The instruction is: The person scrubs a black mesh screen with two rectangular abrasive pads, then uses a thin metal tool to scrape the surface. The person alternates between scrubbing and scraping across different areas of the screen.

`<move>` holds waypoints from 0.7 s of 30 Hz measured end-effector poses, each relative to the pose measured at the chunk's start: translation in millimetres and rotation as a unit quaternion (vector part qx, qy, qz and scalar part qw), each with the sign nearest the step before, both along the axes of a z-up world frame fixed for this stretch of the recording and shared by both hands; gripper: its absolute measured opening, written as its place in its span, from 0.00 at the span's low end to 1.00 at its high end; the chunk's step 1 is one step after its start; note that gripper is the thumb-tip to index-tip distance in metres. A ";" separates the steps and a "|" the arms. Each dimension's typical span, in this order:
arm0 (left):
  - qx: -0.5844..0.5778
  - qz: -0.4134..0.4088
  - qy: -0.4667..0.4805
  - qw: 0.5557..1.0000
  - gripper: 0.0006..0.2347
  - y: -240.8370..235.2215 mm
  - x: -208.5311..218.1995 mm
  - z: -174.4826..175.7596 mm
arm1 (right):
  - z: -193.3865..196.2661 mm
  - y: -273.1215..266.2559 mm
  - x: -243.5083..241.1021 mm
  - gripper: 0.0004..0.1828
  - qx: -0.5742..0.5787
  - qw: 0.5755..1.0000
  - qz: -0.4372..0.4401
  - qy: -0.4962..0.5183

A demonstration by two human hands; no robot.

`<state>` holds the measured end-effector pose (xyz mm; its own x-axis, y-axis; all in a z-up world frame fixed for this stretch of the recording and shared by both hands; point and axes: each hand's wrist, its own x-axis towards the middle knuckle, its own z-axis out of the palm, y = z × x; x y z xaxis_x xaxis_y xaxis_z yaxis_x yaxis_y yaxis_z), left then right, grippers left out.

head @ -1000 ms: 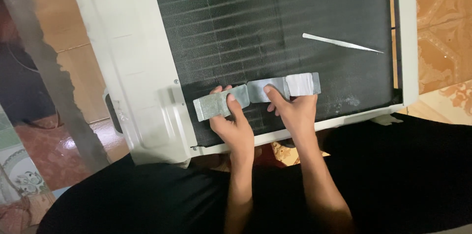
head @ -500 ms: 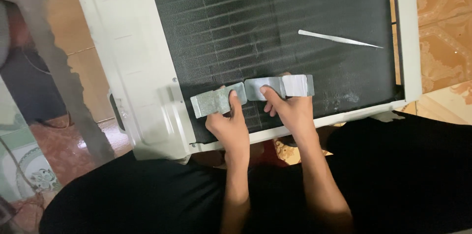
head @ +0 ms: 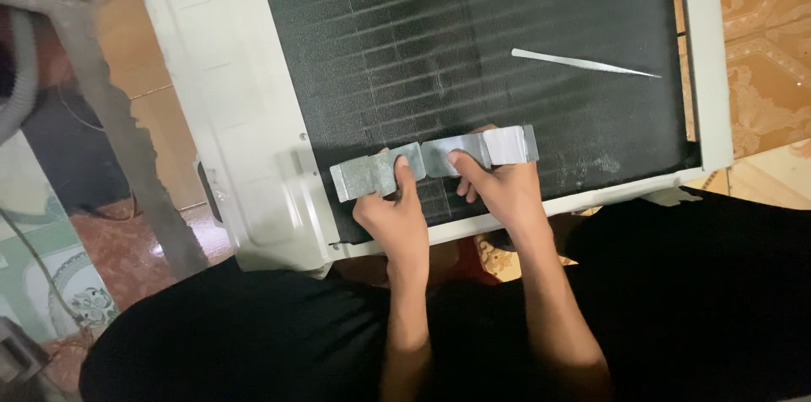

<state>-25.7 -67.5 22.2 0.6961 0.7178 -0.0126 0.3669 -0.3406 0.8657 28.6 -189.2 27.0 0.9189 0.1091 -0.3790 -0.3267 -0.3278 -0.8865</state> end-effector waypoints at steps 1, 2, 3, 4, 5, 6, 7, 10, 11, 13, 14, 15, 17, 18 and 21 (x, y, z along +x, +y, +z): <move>0.001 0.000 0.000 1.000 0.08 -0.9 2.7 1.6 | 0.8 0.4 -0.1 0.08 0.001 1.000 0.000 0.000; -0.008 0.031 0.031 0.999 0.14 -1.9 5.3 3.4 | 1.8 0.7 -0.3 0.08 -0.001 1.000 0.001 -0.004; -0.017 0.062 0.060 0.996 0.28 -3.2 8.5 5.4 | 3.2 0.7 0.1 0.08 -0.004 1.000 0.002 -0.009; -0.017 0.063 0.059 0.996 0.28 -3.0 8.8 6.0 | 0.9 -0.7 -1.1 0.08 -0.004 1.000 0.002 -0.010; -0.023 0.066 0.063 0.996 0.28 -2.6 9.1 6.5 | -1.6 -1.9 -2.4 0.06 0.001 1.000 0.005 -0.006; -0.028 0.069 0.066 0.995 0.29 -2.2 9.4 7.1 | -4.1 -3.2 -3.7 0.06 0.005 1.000 0.009 -0.002; -0.028 0.069 0.066 0.995 0.29 -2.0 7.6 5.9 | -3.2 -2.9 -3.2 0.06 0.005 1.000 0.009 -0.003; -0.043 0.055 0.060 0.996 0.28 -2.2 1.7 0.3 | -3.3 -3.3 -4.1 0.07 -0.011 1.000 0.013 -0.014; -0.043 0.056 0.062 0.996 0.28 -2.6 0.0 -2.1 | -4.5 -4.0 -5.1 0.07 -0.003 1.000 0.011 -0.011; -0.042 0.057 0.063 0.995 0.28 -3.3 -1.1 -1.7 | -6.6 -5.6 -7.7 0.08 0.006 1.000 0.008 -0.009; -0.046 0.056 0.059 0.996 0.28 -3.7 -0.5 1.2 | -7.6 -6.5 -9.2 0.08 0.003 1.000 0.011 -0.009; -0.050 0.055 0.054 0.996 0.28 -4.0 0.4 4.2 | -8.4 -7.2 -10.4 0.08 -0.001 1.000 0.013 -0.010; -0.046 0.056 0.053 0.996 0.28 -2.8 3.2 10.4 | -6.3 -6.6 -10.0 0.07 0.005 1.000 0.012 0.000; -0.042 0.057 0.052 0.996 0.29 -2.3 4.3 13.3 | -5.3 -6.4 -10.1 0.06 0.010 1.000 0.012 0.011; -0.040 0.044 0.049 0.997 0.28 -4.2 -3.9 3.5 | -6.7 -6.9 -12.4 0.06 0.014 1.000 0.014 0.015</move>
